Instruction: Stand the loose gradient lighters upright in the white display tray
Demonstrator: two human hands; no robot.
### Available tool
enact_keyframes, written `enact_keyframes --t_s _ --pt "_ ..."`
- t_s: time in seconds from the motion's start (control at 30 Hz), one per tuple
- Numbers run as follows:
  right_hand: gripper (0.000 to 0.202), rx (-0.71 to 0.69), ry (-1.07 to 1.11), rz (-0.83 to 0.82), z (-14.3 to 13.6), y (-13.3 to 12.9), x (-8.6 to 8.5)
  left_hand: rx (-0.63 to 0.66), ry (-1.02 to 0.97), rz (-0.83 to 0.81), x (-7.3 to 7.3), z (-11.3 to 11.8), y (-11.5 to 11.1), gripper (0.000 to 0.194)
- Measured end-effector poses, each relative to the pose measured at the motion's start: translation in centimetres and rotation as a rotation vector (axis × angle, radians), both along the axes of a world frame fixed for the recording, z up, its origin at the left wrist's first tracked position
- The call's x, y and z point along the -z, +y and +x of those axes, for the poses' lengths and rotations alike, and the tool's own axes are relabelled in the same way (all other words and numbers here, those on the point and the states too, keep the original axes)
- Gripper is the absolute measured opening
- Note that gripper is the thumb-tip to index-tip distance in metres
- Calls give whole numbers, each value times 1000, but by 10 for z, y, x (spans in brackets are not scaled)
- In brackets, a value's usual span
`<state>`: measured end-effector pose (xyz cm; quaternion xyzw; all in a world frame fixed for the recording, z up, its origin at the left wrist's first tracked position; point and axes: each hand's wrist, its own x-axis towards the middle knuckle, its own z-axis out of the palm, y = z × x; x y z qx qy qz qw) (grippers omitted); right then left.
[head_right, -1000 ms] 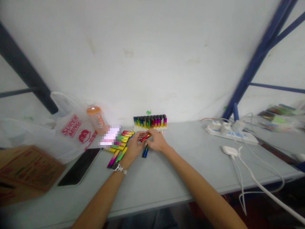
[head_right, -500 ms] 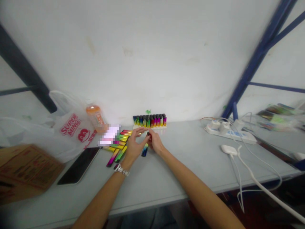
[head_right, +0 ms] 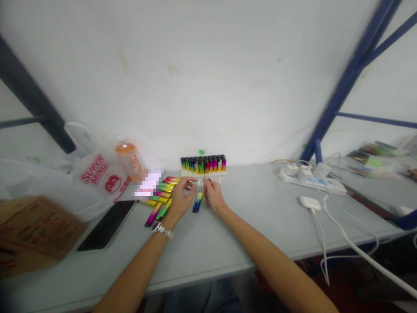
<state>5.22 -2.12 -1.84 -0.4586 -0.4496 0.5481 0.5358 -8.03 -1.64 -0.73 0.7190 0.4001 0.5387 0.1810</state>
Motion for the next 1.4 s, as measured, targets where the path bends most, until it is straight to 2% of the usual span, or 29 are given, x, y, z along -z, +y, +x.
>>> enact_keyframes --t_s 0.13,0.33,0.5,0.6,0.7,0.9,0.97,1.07,1.2,1.4 --pt "53 55 58 6 0 -3 -1 3 30 -32 1 0 0 14" --pt "45 143 -7 37 -2 1 3 13 94 -61 6 0 2 14" --pt "54 76 97 17 3 7 3 -13 329 -74 7 -6 2 7" --pt "65 59 131 71 11 13 3 -54 454 -131 7 -10 1 16" --pt "66 114 19 176 20 22 4 -107 548 -171 9 -11 1 23" --pt "47 334 -458 397 43 48 2 -112 619 -278 9 -6 -4 20" --pt "42 368 -566 468 49 56 -2 -99 621 -303 7 -4 -6 19" --pt "43 323 -614 472 55 68 -8 -73 612 -346 4 -2 -8 19" --pt "46 369 -701 484 58 83 -13 -48 606 -369 3 -1 -9 19" --pt "43 390 -755 603 61 100 -10 -41 596 -340 3 -1 -8 21"
